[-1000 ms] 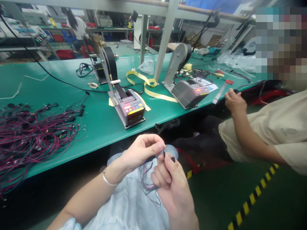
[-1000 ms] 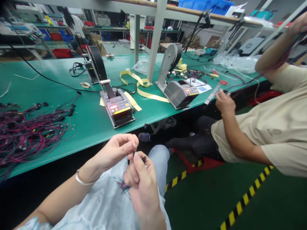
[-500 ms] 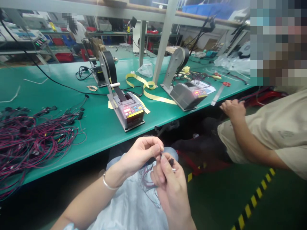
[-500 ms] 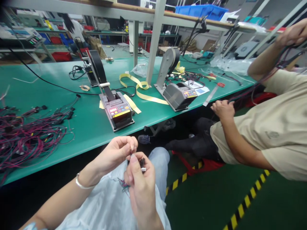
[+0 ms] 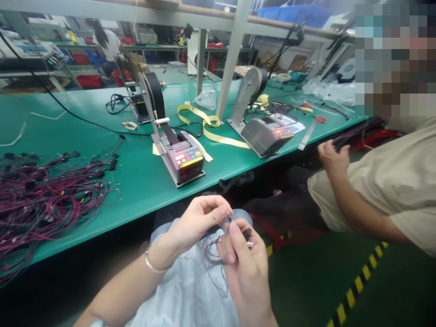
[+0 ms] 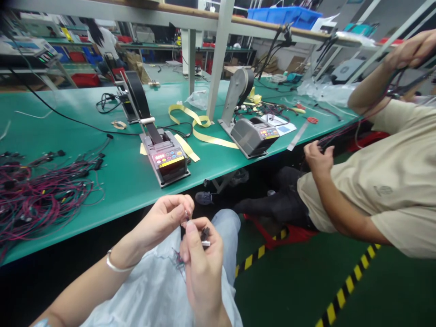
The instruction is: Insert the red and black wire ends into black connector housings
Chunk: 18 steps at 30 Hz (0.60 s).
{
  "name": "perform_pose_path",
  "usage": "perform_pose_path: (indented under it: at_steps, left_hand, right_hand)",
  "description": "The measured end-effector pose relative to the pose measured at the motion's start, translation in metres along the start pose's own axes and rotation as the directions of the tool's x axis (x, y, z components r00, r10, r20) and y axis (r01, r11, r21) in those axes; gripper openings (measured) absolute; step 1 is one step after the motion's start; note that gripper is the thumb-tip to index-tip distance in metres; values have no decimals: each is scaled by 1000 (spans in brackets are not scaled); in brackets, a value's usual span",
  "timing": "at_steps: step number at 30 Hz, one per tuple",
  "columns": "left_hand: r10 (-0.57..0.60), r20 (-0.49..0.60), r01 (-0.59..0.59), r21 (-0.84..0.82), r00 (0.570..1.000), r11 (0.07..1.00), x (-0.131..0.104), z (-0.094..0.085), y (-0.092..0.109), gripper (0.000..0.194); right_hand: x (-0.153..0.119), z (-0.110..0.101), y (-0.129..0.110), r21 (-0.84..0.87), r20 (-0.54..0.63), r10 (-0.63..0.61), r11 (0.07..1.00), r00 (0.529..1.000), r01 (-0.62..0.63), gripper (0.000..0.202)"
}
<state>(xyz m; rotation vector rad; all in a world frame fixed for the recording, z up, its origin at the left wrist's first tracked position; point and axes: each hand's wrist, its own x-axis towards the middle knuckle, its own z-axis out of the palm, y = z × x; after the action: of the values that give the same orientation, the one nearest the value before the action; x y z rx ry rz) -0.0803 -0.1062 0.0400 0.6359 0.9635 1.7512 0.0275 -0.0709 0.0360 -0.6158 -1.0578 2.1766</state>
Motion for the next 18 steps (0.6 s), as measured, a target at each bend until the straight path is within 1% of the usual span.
perform_pose_path:
  at_steps: [4,6,10,15,18]
  left_hand:
    - [9,5,-10,34,1000,999,-3,-3,0,21]
    - [16,11,-16,50,1000,999,-4,-4,1,20]
    - [41,24,-43,97,999,994,-3,-5,3,18]
    - [121,33,-125,179,992,976,-4,-3,6,17]
    - [165,35,-169,233,986,958,-6,-1,7,20]
  right_hand:
    - [-2,-6,5,-153,-24,-80,985,997,75,24]
    - [-3,-8,6,-187,-23,-91,979,996,85,22]
    - [-4,-9,6,-181,-9,-92,980,996,89,21]
    - [-3,-9,7,-178,-6,-93,980,996,91,21]
    - [-3,-9,8,-180,8,-69,981,998,69,18]
